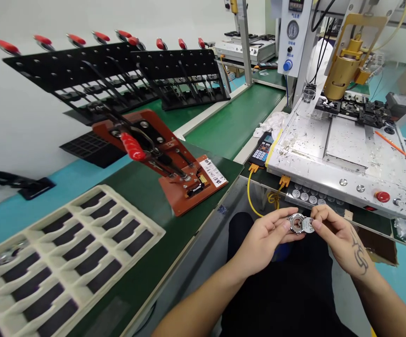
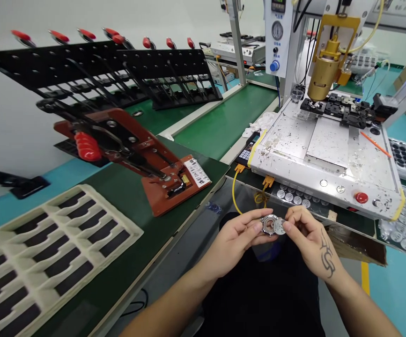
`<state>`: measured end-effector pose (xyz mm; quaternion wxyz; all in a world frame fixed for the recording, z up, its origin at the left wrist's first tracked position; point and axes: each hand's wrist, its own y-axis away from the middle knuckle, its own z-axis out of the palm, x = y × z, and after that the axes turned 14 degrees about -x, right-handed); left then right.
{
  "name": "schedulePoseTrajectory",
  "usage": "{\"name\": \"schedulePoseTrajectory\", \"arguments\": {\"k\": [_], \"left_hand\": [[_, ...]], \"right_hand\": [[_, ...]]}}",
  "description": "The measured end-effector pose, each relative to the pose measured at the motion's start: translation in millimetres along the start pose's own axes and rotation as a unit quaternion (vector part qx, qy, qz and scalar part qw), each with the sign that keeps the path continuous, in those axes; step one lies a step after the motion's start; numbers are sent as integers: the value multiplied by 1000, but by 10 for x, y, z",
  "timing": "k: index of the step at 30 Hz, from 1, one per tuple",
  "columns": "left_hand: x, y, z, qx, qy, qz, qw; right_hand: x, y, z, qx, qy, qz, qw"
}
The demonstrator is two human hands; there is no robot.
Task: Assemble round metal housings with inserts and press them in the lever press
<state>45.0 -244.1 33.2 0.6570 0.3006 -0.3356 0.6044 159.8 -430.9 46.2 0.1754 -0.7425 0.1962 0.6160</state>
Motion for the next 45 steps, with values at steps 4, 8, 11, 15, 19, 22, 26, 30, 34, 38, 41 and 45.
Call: {"name": "schedulePoseTrajectory", "arguments": {"k": [4, 8, 11, 15, 19, 22, 26, 30, 34, 38, 41, 45], "left_hand": [[-1, 2, 29, 10, -20, -2, 1000], [10, 14, 57, 10, -34, 0, 999], [6, 19, 66, 10, -38, 3, 999], [-5, 18, 73, 9, -34, 4, 999], [-1, 20, 86, 12, -41, 4, 999], [0, 13, 105, 18, -51, 0, 999], [-20, -2, 139, 27, -52, -2, 998], [-79, -1, 150, 29, -84, 15, 996], [-188, 1, 122, 41, -139, 22, 989], [-206, -2, 63, 49, -188, 15, 981], [-71, 10, -3, 12, -287, -7, 958], [173, 34, -64, -7, -413, -17, 911]], "right_hand": [[-70, -49, 69, -12, 27, -6, 1000], [-81, -69, 136, -11, 47, -10, 999], [-70, -76, 151, -7, 45, -11, 999], [-39, -70, 145, -3, 29, -6, 1000], [-15, -62, 147, 1, 24, -2, 1000], [-10, -64, 160, 3, 27, -10, 1000], [-3, -66, 180, 17, 53, -7, 998], [2, -65, 206, 50, 116, -16, 992], [47, -71, 211, 55, 182, -34, 981], [151, -90, 166, 55, 252, -34, 965], [172, -130, 122, 1, 266, -58, 962], [83, -243, 91, -86, 238, -94, 963]]}}
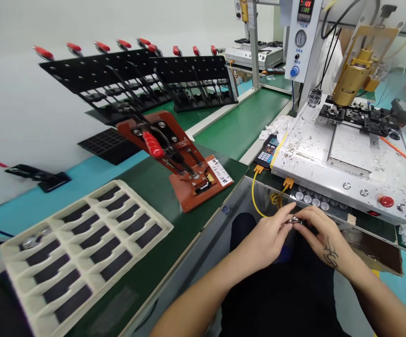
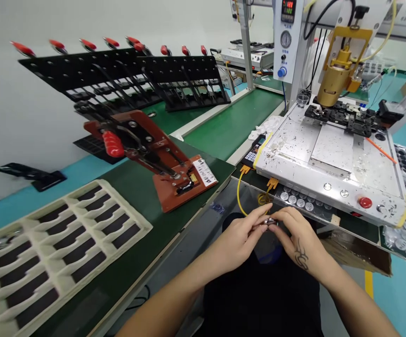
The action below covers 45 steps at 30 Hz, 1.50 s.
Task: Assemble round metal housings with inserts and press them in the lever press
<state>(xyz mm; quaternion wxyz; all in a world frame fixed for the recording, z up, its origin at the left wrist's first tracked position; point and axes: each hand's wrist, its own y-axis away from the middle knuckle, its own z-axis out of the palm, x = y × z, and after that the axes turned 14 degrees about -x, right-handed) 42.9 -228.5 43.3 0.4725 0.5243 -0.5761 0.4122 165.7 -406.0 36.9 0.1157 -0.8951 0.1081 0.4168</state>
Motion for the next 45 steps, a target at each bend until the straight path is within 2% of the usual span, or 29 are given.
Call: {"name": "schedulePoseTrajectory", "arguments": {"k": [2, 6, 9, 12, 15, 19, 21, 23, 25, 27, 28, 29, 30, 32, 34, 35, 38, 39, 41, 43, 45], "left_hand": [[41, 7, -47, 35, 62, 3, 997], [48, 18, -27, 93, 201, 2, 975], [43, 53, -23, 101, 218, 3, 971], [66, 104, -75, 106, 193, 3, 976], [101, 146, -144, 110, 152, -11, 982], [218, 221, -226, 103, 90, -32, 990], [349, 281, -314, 79, 29, -34, 996], [520, 343, -487, 96, -65, -15, 993], [683, 397, -769, 196, -182, 52, 962], [777, 440, -1134, 324, -305, 152, 882], [787, 456, -1325, 359, -364, 194, 838], [774, 468, -1505, 367, -419, 210, 804], [745, 473, -1661, 346, -467, 202, 788], [689, 461, -1874, 273, -538, 168, 779], [714, 423, -1961, 249, -551, 161, 780], [776, 398, -1982, 266, -534, 168, 785], [1116, 316, -2120, 368, -409, 187, 814], [1237, 298, -2220, 397, -359, 190, 823], [1401, 307, -2486, 408, -279, 200, 846], [1393, 417, -2739, 423, -255, 203, 845], [1201, 630, -2853, 464, -298, 165, 818]], "right_hand": [[-25, -80, -16, 27, -88, 35, 995], [-42, -226, 67, 63, -297, 86, 949], [-41, -283, 149, 50, -329, 73, 940], [-46, -309, 118, 13, -271, 33, 962], [-74, -352, -38, -40, -107, -47, 992], [-136, -459, -236, -113, 99, -148, 978], [-155, -526, -277, -98, 163, -185, 964], [-162, -605, -290, -61, 192, -212, 956], [-161, -691, -292, -32, 179, -221, 958], [-156, -770, -292, -3, 146, -213, 966], [-152, -803, -293, 14, 129, -206, 970], [-147, -829, -293, 28, 115, -198, 973], [-140, -850, -294, 38, 102, -194, 975], [-127, -884, -296, 42, 80, -195, 977], [-124, -935, -291, 31, 62, -198, 978], [-129, -978, -282, 26, 52, -197, 979], [-162, -1192, -217, 6, 17, -179, 984], [-173, -1284, -183, 1, 8, -174, 985], [-181, -1459, -104, -11, 10, -169, 985], [-158, -1580, -26, -19, 24, -172, 985], [-101, -1633, 34, -35, 31, -174, 984]]}}
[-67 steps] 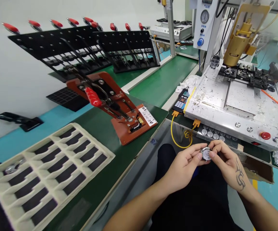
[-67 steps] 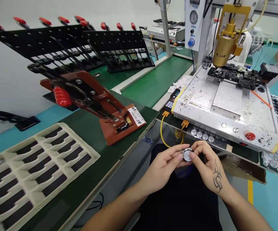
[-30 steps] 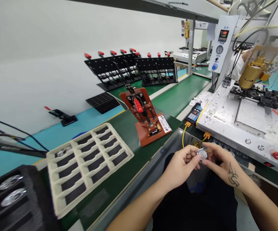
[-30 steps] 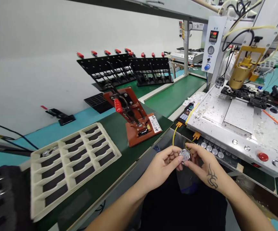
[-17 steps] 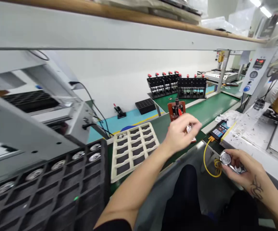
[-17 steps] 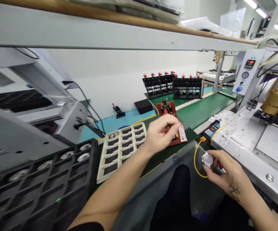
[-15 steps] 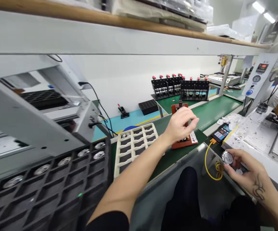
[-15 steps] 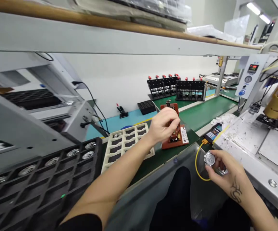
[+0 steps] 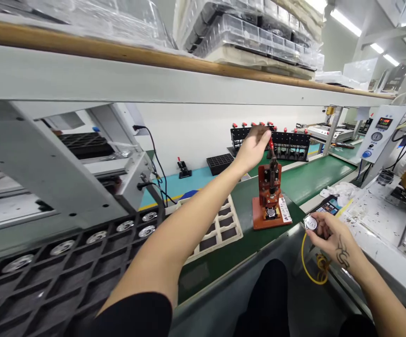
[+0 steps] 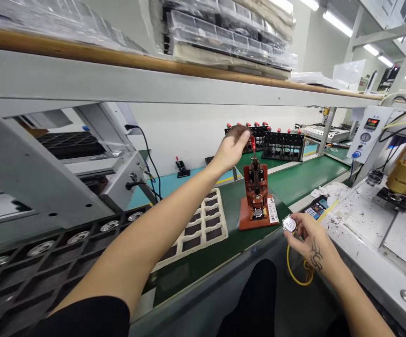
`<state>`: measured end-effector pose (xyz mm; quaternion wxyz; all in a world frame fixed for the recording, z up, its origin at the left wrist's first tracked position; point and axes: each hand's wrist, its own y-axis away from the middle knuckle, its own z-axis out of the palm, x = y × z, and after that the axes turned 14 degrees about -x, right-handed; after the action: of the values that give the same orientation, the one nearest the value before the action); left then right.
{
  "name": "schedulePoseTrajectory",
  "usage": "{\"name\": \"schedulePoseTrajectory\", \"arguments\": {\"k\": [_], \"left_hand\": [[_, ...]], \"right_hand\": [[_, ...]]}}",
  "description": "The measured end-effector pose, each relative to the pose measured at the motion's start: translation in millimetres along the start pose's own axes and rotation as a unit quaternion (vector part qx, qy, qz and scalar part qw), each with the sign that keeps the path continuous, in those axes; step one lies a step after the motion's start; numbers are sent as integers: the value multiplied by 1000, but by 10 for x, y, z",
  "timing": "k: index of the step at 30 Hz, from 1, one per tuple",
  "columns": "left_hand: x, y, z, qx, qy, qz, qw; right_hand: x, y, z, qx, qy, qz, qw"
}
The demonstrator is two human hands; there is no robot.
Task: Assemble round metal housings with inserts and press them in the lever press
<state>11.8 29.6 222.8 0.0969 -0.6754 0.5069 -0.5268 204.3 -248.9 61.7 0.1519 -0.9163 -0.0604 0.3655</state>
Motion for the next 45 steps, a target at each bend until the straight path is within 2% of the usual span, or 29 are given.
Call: {"name": "schedulePoseTrajectory", "arguments": {"k": [2, 3, 4, 5, 7, 8, 9, 12, 14, 18, 22, 25, 28, 31, 33, 35, 38, 41, 44, 45], "left_hand": [[-211, 361, -81, 29, -88, -75, 993], [-305, 589, -77, 22, -113, -125, 985], [-389, 824, -41, -23, -115, -183, 976], [-468, 1049, 25, -115, -102, -239, 959], [-612, 1414, 230, -244, -66, -276, 927], [-681, 1539, 353, -291, -52, -284, 912], [-748, 1623, 477, -312, -49, -292, 903], [-937, 1686, 779, -313, -75, -292, 901], [-1034, 1653, 887, -309, -89, -280, 905], [-1106, 1613, 967, -303, -107, -257, 911], [-1000, 1662, 941, -293, -111, -244, 918], [-834, 1755, 727, -298, -89, -248, 918], [-633, 1885, 308, -277, -89, -243, 925], [-429, 2015, -181, -207, -26, -259, 943], [-303, 2085, -458, -163, 77, -318, 931], [-184, 2138, -663, -114, 172, -361, 909], [-5, 2210, -857, -30, 257, -370, 892], [197, 2330, -1008, 20, 276, -365, 889], [430, 2505, -1182, 46, 224, -339, 913], [511, 2558, -1244, 54, 192, -328, 924]], "right_hand": [[79, 7, 45, -11, -8, 4, 1000], [122, 4, 65, -14, -15, 9, 1000], [168, -14, 86, -17, -24, 12, 999], [214, -53, 112, -21, -35, 11, 999], [304, -200, 183, -27, -51, 2, 998], [347, -302, 230, -34, -52, -7, 998], [388, -413, 283, -35, -47, -12, 998], [492, -712, 455, -53, -33, -15, 998], [553, -825, 550, -59, -35, -12, 998], [715, -900, 679, -77, -54, 6, 996], [927, -1036, 812, -94, -69, 22, 993], [1020, -1197, 918, -121, -67, 9, 990], [1016, -1344, 985, -158, -47, -28, 986], [970, -1459, 1009, -189, -28, -47, 980], [932, -1517, 1018, -210, -21, -49, 976], [889, -1553, 1028, -232, -14, -53, 971], [839, -1553, 1009, -253, 1, -58, 966], [835, -1511, 823, -249, 26, -41, 967], [805, -1578, 380, -219, 43, 1, 975], [765, -1663, 204, -187, 53, 19, 981]]}}
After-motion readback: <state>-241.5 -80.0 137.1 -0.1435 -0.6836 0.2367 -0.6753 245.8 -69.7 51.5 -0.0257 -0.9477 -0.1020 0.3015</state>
